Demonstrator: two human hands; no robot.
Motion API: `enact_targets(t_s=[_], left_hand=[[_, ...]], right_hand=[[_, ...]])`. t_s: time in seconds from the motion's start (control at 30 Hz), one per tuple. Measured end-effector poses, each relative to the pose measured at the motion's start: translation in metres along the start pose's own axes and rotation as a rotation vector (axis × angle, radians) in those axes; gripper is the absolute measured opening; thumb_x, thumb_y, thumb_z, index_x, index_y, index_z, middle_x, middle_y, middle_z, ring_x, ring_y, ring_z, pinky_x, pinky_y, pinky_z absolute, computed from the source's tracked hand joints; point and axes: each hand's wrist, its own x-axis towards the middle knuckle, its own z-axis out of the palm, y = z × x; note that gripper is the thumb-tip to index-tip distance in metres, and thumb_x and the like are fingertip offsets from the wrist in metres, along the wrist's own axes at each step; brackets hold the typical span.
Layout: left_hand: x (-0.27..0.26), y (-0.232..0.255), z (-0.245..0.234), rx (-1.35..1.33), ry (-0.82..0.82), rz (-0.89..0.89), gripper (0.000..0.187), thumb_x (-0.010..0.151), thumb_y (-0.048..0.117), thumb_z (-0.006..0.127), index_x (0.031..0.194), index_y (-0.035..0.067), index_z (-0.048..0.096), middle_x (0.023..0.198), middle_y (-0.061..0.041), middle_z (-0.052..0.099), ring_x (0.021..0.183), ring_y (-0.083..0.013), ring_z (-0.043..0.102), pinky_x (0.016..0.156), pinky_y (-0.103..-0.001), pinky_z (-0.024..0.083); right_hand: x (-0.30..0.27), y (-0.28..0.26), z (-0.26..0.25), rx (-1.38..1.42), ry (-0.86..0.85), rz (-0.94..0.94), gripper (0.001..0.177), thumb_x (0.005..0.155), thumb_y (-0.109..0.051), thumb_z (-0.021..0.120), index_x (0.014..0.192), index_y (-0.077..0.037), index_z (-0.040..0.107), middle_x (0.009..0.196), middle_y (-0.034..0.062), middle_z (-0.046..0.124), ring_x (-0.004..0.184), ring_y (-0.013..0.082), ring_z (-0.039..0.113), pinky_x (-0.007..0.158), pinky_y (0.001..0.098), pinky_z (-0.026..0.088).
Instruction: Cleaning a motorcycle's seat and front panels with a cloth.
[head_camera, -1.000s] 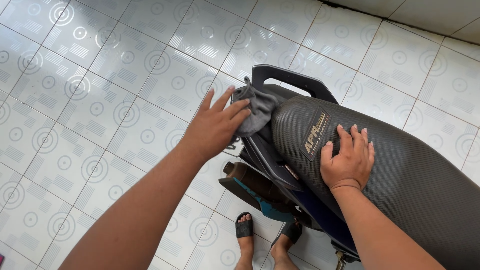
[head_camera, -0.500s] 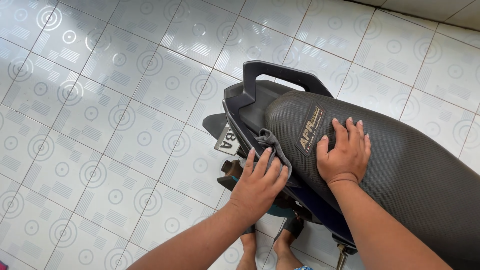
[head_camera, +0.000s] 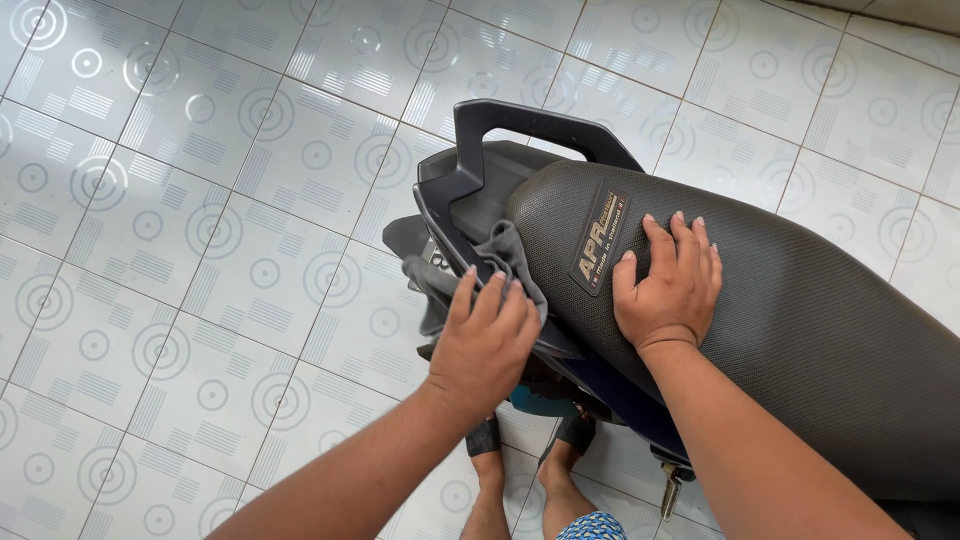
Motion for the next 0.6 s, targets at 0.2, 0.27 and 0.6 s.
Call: enact_targets(t_s=[0.2, 0.27, 0.6], left_hand=[[-0.007, 0.065, 0.023, -0.034, -0.103, -0.016, 0.039, 0.087, 0.02, 0.061, 0.121, 0.004, 0.07, 0.121, -0.012, 0.063, 0.124, -0.0299, 0.054, 0.114, -0.045, 0.031], [-0.01, 0.052, 0.02, -0.04, -0.112, 0.008, 0.037, 0.088, 0.02, 0.061, 0.121, 0.005, 0.07, 0.121, -0.01, 0.062, 0.123, -0.0285, 0.053, 0.111, -0.044, 0.032], [-0.011, 0.053, 0.027, -0.017, 0.039, -0.036, 0.041, 0.085, 0.02, 0.061, 0.123, 0.008, 0.07, 0.119, -0.004, 0.059, 0.119, -0.0257, 0.049, 0.104, -0.042, 0.033]], right_hand=[[0.003, -0.003, -0.001, 0.004, 0.007, 0.012, 0.053, 0.095, -0.037, 0.051, 0.143, -0.015, 0.06, 0.155, 0.017, 0.047, 0.152, 0.0352, 0.031, 0.126, 0.0518, 0.017], [-0.001, -0.001, 0.0, 0.004, 0.002, 0.008, 0.053, 0.095, -0.037, 0.052, 0.143, -0.015, 0.06, 0.155, 0.0174, 0.047, 0.152, 0.0355, 0.031, 0.125, 0.052, 0.017], [0.002, -0.002, -0.002, 0.008, 0.021, -0.002, 0.054, 0.094, -0.037, 0.052, 0.142, -0.014, 0.061, 0.153, 0.0182, 0.049, 0.151, 0.0368, 0.032, 0.124, 0.0527, 0.017]])
